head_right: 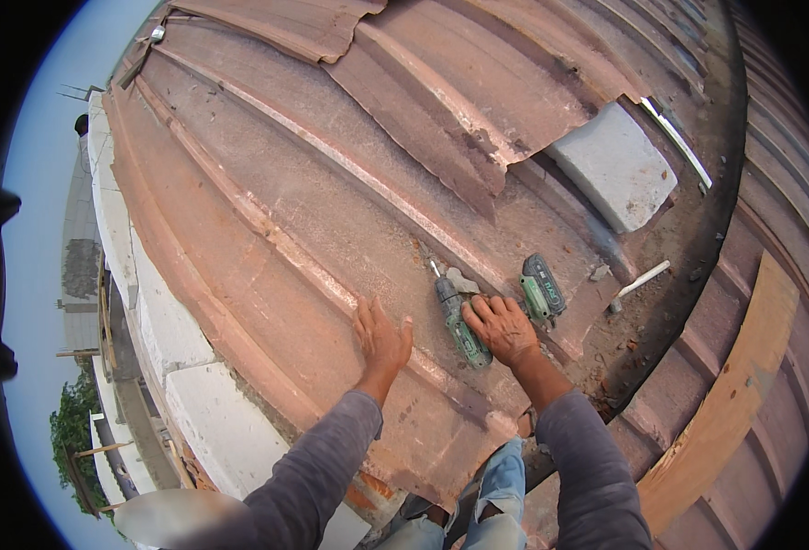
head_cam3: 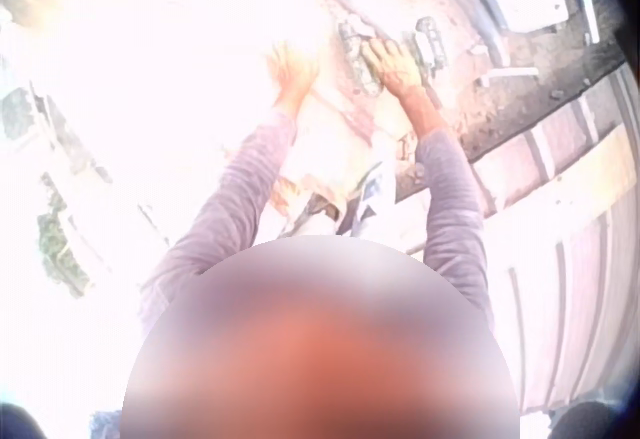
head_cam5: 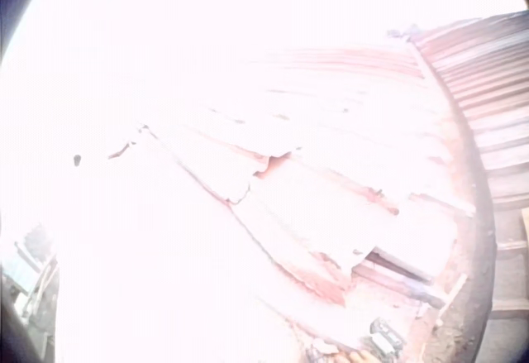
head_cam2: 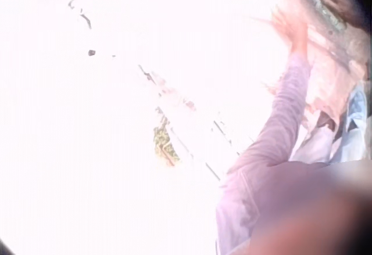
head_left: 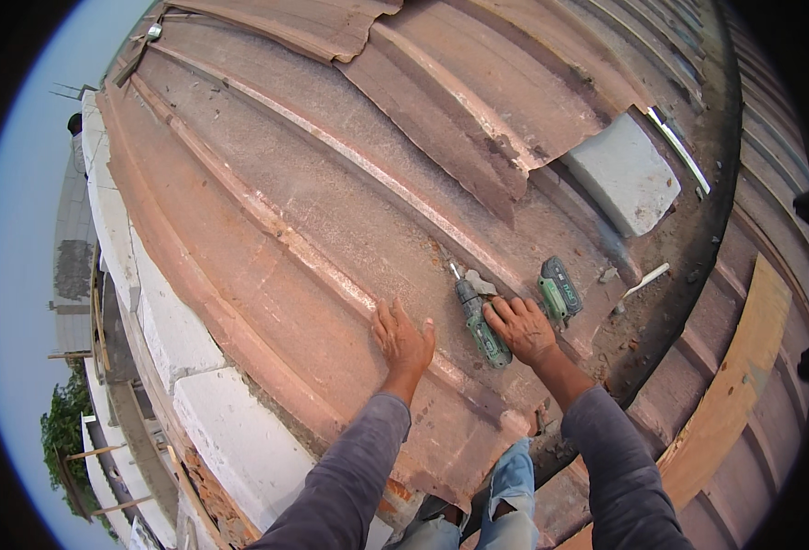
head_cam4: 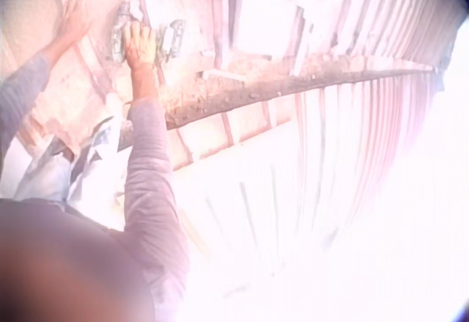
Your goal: The person uses a cordless drill to drive screws into a corrugated metal roof sheet, then switches to a hammer to drive nails into the same sheet. The person adjusts the sheet position and continues fastening it to the roof structure.
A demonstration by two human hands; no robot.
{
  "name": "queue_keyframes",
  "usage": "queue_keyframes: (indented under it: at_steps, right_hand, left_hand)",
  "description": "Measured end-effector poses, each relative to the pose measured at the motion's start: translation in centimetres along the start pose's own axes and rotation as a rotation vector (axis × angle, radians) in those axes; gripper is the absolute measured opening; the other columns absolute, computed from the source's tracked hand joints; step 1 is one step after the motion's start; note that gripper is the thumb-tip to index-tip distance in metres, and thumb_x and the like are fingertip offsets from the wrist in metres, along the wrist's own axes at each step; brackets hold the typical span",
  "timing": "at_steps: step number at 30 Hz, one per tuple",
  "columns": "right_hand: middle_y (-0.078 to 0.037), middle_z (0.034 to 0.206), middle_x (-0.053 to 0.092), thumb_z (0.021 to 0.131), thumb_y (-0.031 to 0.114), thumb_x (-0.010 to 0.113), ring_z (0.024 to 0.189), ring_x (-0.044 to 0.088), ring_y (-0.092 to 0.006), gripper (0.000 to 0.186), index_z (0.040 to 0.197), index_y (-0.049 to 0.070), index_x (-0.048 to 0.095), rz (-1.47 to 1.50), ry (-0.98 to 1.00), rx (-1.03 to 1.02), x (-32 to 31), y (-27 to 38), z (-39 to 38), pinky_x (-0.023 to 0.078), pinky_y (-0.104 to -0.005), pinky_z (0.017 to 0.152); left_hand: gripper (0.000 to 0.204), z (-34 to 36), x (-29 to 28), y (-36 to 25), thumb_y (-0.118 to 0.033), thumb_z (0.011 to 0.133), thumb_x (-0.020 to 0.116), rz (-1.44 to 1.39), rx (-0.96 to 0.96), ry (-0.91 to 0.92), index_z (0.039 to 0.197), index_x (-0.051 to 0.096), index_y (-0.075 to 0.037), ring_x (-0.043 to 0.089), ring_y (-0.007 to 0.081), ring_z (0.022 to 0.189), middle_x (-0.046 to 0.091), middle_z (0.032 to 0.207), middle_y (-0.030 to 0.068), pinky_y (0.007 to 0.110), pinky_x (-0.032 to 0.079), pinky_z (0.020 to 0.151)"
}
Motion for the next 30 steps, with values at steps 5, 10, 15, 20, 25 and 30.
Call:
queue_keyframes:
  at_steps: [5, 10, 15, 20, 25, 30]
  right_hand:
    - [-0.009, 0.147, 0.054, 0.093, 0.008, 0.064, 0.13, 0.053, -0.0281, 0.049, 0.141, 0.013, 0.056, 0.084, -0.125, 0.062, 1.1, -0.3, -1.8, 0.04, -0.0431, 0.11]
    - [-0.018, 0.135, 0.059, 0.083, 0.004, 0.071, 0.123, 0.058, -0.0362, 0.049, 0.131, 0.007, 0.061, 0.572, -0.349, 0.743, 6.3, 1.0, -14.0, 0.045, -0.0483, 0.105]
    - [-0.013, 0.125, 0.064, 0.096, 0.01, 0.067, 0.113, 0.063, -0.032, 0.038, 0.133, 0.007, 0.06, 1.702, 0.013, 1.937, 20.0, 5.1, -25.2, 0.052, -0.0486, 0.095]
    - [-0.016, 0.131, 0.069, 0.106, 0.042, 0.059, 0.109, 0.071, -0.0322, 0.049, 0.137, 0.004, 0.064, 2.552, 0.066, 1.679, 26.5, 10.3, -23.1, 0.058, -0.0504, 0.096]
    - [-0.017, 0.137, 0.067, 0.106, 0.045, 0.057, 0.116, 0.071, -0.034, 0.057, 0.143, 0.002, 0.06, 2.94, 0.154, 1.325, 27.9, 12.0, -21.1, 0.059, -0.0528, 0.098]
    - [-0.017, 0.137, 0.067, 0.107, 0.046, 0.056, 0.117, 0.071, -0.0333, 0.057, 0.143, 0.002, 0.06, 2.857, 0.135, 1.048, 29.9, 12.3, -20.1, 0.059, -0.0518, 0.099]
  left_hand:
    - [0.088, -1.9, 3.6, 0.0, -0.055, 0.103, 0.053, 0.182, 0.02, 0.083, 0.161, 0.027, 0.005, -0.001, 0.0528, 0.158, 0.008, 0.17, 0.033, 0.067, 0.008, 0.125]
    - [0.085, -1.3, 7.3, 0.3, -0.057, 0.103, 0.048, 0.311, -0.013, -0.086, 0.162, 0.028, 0.0, -0.001, 0.0525, 0.158, 0.01, 0.171, 0.0311, 0.068, 0.006, 0.125]
    - [0.085, -1.0, 9.3, 1.1, -0.061, 0.103, 0.042, 0.397, -0.024, -0.155, 0.163, 0.029, -0.002, 0.001, 0.0513, 0.159, 0.009, 0.172, 0.0289, 0.066, 0.006, 0.125]
    - [0.086, -1.0, 10.0, 1.3, -0.061, 0.102, 0.046, 0.404, 0.02, -0.247, 0.163, 0.029, -0.002, 0.004, 0.0514, 0.158, 0.013, 0.171, 0.0293, 0.067, 0.009, 0.124]
    - [0.088, -1.1, 10.3, 1.6, -0.061, 0.101, 0.05, 0.424, 0.101, -0.333, 0.162, 0.03, -0.001, 0.007, 0.0515, 0.157, 0.016, 0.17, 0.0297, 0.068, 0.011, 0.123]
    - [0.089, -1.1, 10.5, 1.9, -0.062, 0.101, 0.05, 0.42, 0.095, -0.313, 0.162, 0.029, -0.001, 0.008, 0.0512, 0.157, 0.018, 0.169, 0.0288, 0.067, 0.012, 0.123]
Point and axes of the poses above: each hand's wrist, its own z-axis towards the middle knuckle, its own x-axis out of the palm, y = z × x, the point moved 3 cm from there along z, towards the middle knuckle
